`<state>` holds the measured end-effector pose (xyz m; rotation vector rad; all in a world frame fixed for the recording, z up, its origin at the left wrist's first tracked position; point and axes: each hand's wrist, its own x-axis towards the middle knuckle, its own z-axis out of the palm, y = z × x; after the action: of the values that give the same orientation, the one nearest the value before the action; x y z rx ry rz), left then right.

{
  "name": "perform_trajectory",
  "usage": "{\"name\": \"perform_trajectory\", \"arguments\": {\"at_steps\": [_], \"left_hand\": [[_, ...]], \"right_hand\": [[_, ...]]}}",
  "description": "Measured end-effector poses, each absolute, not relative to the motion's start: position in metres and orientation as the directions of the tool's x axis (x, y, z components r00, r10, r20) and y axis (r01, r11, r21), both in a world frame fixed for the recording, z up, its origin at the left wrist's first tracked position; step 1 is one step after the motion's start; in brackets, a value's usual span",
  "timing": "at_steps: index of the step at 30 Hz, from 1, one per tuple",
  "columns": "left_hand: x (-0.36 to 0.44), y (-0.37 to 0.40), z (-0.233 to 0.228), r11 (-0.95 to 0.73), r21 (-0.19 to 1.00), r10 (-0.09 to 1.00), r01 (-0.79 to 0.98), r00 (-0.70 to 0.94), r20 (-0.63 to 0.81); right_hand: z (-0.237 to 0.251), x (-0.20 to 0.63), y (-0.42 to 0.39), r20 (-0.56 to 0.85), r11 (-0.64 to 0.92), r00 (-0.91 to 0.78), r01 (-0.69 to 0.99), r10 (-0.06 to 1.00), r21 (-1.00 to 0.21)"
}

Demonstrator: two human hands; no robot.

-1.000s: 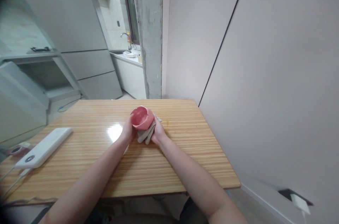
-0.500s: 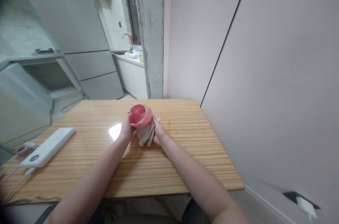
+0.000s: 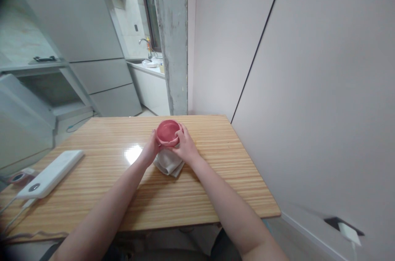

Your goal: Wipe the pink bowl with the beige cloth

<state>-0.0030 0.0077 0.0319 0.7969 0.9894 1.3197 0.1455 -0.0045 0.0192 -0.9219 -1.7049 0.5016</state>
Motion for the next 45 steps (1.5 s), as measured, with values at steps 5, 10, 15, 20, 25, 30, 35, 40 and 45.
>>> {"name": "perform_trajectory", "arguments": {"at_steps": [5, 10, 15, 20, 25, 30, 35, 40, 45], "left_hand": [[-0.007, 0.006, 0.032, -0.097, 0.995, 0.995, 0.021, -0.013, 0.098], [-0.019, 0.003, 0.025, -0.278, 0.804, 0.955, 0.526, 0.061, 0.290], [-0.030, 0.007, 0.020, -0.057, 0.751, 0.987, 0.658, -0.077, 0.142], [-0.030, 0.006, 0.021, 0.046, 0.854, 0.992, 0.518, -0.122, 0.021], [-0.025, 0.002, 0.020, 0.021, 0.865, 0.999, 0.502, -0.054, 0.007], [-0.023, -0.001, 0.031, -0.294, 0.639, 0.945, 0.711, 0.116, 0.305], [-0.013, -0.024, 0.049, -0.591, 0.574, 0.702, 0.567, 0.712, 0.019], [-0.003, -0.037, 0.044, -0.651, 0.486, 0.616, 0.583, 0.780, -0.111], [-0.009, -0.017, 0.043, -0.392, 0.746, 0.808, 0.538, 0.590, -0.001]], "right_hand": [[0.008, 0.194, 0.028, 0.557, 0.350, 0.258, 0.556, 0.789, -0.754], [-0.003, 0.266, 0.044, 0.492, 0.003, 0.528, 0.679, 0.692, -0.734], [-0.013, 0.289, 0.043, 0.400, -0.164, 0.625, 0.651, 0.670, -0.742], [-0.017, 0.288, 0.044, 0.356, -0.205, 0.639, 0.634, 0.682, -0.745], [-0.020, 0.292, 0.045, 0.346, -0.235, 0.627, 0.657, 0.697, -0.717], [-0.007, 0.276, 0.042, 0.498, -0.184, 0.577, 0.753, 0.647, -0.632], [0.015, 0.236, 0.033, 0.701, 0.197, 0.223, 0.863, 0.677, -0.465], [0.020, 0.207, 0.024, 0.392, 0.237, -0.004, 0.800, 0.920, -0.550], [0.017, 0.199, 0.023, 0.101, 0.106, -0.056, 0.791, 0.993, -0.602]]}}
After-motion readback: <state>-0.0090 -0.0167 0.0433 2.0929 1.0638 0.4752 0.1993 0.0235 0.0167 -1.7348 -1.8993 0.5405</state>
